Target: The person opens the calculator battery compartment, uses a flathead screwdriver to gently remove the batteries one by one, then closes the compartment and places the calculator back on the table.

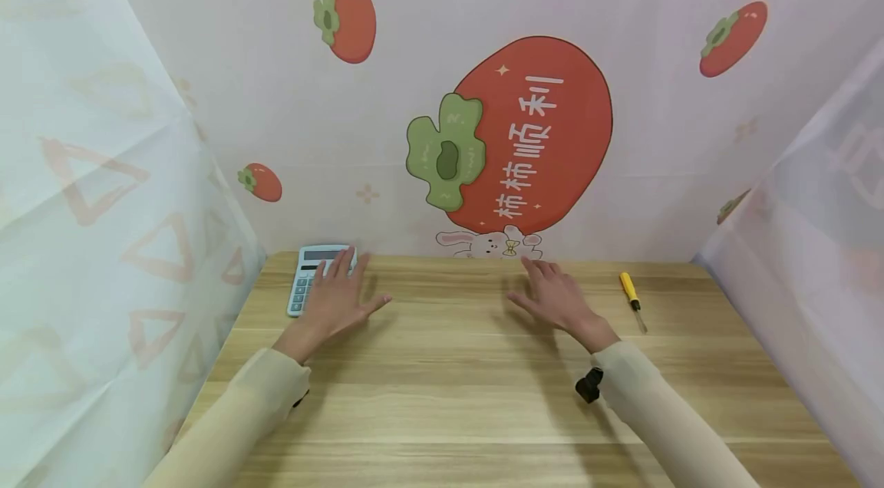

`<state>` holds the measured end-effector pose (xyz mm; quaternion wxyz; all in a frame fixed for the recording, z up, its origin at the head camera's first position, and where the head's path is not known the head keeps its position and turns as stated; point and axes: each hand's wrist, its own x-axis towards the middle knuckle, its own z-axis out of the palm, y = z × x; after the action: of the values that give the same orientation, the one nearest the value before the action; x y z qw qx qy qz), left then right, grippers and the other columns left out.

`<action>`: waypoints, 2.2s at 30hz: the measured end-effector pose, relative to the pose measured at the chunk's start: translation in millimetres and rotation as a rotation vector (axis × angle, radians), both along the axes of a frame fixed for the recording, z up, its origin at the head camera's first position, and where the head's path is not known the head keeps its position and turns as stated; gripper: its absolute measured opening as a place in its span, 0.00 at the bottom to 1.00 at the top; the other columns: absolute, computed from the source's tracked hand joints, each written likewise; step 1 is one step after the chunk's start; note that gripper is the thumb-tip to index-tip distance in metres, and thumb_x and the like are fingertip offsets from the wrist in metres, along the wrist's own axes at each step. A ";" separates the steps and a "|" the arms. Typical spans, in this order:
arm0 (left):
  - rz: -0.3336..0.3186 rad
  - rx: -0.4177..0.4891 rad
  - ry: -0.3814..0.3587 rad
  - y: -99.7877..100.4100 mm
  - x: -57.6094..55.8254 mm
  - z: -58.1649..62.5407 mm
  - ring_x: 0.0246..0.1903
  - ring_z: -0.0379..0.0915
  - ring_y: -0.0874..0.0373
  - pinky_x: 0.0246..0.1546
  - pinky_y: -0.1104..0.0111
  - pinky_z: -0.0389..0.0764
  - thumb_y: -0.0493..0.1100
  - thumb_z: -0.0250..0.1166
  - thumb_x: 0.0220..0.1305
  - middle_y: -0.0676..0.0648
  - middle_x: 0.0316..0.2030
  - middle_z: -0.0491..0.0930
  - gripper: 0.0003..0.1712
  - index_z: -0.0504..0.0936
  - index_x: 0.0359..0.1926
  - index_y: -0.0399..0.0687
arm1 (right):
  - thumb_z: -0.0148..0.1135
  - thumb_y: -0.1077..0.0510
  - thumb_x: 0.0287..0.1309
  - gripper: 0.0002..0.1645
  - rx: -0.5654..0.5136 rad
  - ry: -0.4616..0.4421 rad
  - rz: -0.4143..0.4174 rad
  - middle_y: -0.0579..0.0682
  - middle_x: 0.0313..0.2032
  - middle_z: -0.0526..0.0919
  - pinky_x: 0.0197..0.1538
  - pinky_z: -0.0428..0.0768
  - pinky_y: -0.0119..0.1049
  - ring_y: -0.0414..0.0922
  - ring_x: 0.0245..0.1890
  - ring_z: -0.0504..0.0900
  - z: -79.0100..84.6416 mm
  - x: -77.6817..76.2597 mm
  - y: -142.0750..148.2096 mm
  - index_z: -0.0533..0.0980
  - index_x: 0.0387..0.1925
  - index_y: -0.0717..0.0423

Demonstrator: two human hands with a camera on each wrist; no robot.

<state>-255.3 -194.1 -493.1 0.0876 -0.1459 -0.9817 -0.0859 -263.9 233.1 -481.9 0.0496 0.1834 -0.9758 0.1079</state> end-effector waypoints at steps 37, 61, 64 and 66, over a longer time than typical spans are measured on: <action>0.235 0.378 -0.102 -59.2 3.7 10.3 0.76 0.48 0.23 0.75 0.33 0.55 0.67 0.51 0.80 0.20 0.77 0.50 0.55 0.47 0.80 0.24 | 0.64 0.36 0.72 0.47 -0.184 -0.113 0.071 0.64 0.71 0.74 0.67 0.78 0.63 0.62 0.71 0.73 0.2 -12.3 -71.6 0.65 0.78 0.60; 0.400 0.683 -0.391 -90.6 -4.1 5.8 0.80 0.36 0.25 0.79 0.35 0.46 0.67 0.44 0.82 0.21 0.80 0.39 0.56 0.34 0.81 0.25 | 0.59 0.38 0.76 0.45 -0.475 -0.337 0.149 0.62 0.69 0.77 0.67 0.80 0.52 0.56 0.65 0.82 -7.7 -19.8 -144.7 0.64 0.77 0.66; 0.409 0.709 -0.415 -93.2 -4.5 5.6 0.80 0.36 0.25 0.79 0.36 0.46 0.66 0.44 0.82 0.22 0.80 0.38 0.55 0.34 0.81 0.26 | 0.59 0.38 0.76 0.45 -0.507 -0.374 0.145 0.62 0.70 0.77 0.68 0.80 0.52 0.56 0.66 0.81 -6.9 -20.0 -155.6 0.64 0.78 0.65; 0.412 0.727 -0.435 -94.6 -4.4 5.9 0.80 0.35 0.26 0.79 0.37 0.46 0.65 0.43 0.82 0.23 0.81 0.37 0.54 0.34 0.81 0.26 | 0.58 0.38 0.76 0.45 -0.530 -0.401 0.143 0.61 0.70 0.77 0.67 0.80 0.52 0.56 0.66 0.81 -6.7 -20.0 -163.2 0.64 0.78 0.64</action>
<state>-259.7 -288.7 -487.2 -0.0596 0.1137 -0.8919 -0.4337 -283.9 69.9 -488.6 -0.1049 0.2074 -0.8888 0.3949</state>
